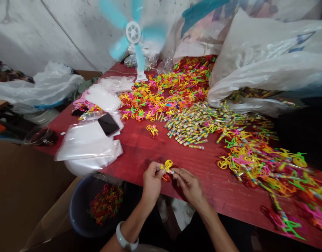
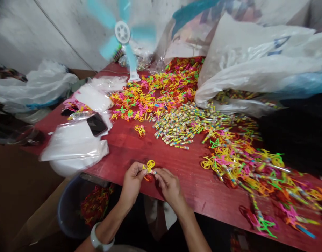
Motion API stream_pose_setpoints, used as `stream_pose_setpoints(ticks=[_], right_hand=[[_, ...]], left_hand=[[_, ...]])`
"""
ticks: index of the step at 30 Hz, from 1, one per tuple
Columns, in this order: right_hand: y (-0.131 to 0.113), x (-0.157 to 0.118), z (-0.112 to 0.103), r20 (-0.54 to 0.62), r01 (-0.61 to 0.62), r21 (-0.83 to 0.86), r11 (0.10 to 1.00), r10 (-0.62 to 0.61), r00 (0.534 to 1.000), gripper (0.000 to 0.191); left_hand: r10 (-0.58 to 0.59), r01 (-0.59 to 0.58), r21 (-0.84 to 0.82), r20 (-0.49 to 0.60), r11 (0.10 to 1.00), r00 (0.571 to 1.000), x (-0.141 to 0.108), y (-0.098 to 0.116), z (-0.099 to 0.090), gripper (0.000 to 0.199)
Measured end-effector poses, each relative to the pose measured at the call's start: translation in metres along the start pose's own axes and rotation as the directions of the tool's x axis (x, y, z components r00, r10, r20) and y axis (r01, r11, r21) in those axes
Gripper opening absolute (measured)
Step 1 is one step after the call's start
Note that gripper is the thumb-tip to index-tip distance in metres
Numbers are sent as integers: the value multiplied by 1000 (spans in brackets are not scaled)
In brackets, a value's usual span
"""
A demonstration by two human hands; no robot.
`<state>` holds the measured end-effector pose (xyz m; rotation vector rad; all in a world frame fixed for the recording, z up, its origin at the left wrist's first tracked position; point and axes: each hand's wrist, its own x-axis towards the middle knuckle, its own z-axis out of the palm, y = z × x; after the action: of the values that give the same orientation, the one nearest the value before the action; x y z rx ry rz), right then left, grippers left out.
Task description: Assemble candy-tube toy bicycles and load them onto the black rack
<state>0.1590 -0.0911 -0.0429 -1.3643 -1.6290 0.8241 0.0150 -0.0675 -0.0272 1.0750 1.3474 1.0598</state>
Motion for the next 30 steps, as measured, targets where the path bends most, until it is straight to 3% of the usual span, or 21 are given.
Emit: stream_pose_setpoints(ticks=[7,10,13,15,16,18,20,21,23,26,28,30], right_hand=[[-4,4,4,-43,-25,7,1000,25,999,28],[-2,5,2,-25,-24,25,999,25,999,30],[5,3,-10,21,-20,-4,1000,20,1000,32],[12,-2,-30,-55,-40,-72,997,36,998,31],[17,-6,-44,-154,-72,-120,990,53,987,31],[24,-14,-80,-414,-178,-248,952,62,908,34],[29,-19,-117,-615,-296,-445,845,-48,787,44],[30,-19,-131,-663,-342,-536,771,-134,737,49],[30,-15,-141,-643,-340,-667,664,-282,712,52],[31,2,-114,-512,-151,-685,713,-323,796,40],[36,19,-82,-437,-73,-633,771,-277,856,36],[43,37,-58,-394,-70,-610,789,-226,891,36]], left_hand=[[20,-17,41,-70,999,997,-3,-3,2,4],[-32,32,-40,-2,999,999,0,-1,4,3],[-47,53,-46,136,998,990,5,0,5,5],[13,-22,41,193,999,981,14,4,4,11],[66,-87,104,196,991,978,22,7,2,16],[205,-237,262,143,935,968,46,16,-3,26],[334,-327,452,66,830,940,77,25,-7,34],[366,-323,552,34,769,930,94,30,-7,38],[336,-243,708,8,663,942,124,37,-6,43],[282,-235,774,77,588,956,146,38,0,46],[297,-291,766,136,574,945,142,32,1,45],[306,-331,762,181,557,934,128,25,-4,45]])
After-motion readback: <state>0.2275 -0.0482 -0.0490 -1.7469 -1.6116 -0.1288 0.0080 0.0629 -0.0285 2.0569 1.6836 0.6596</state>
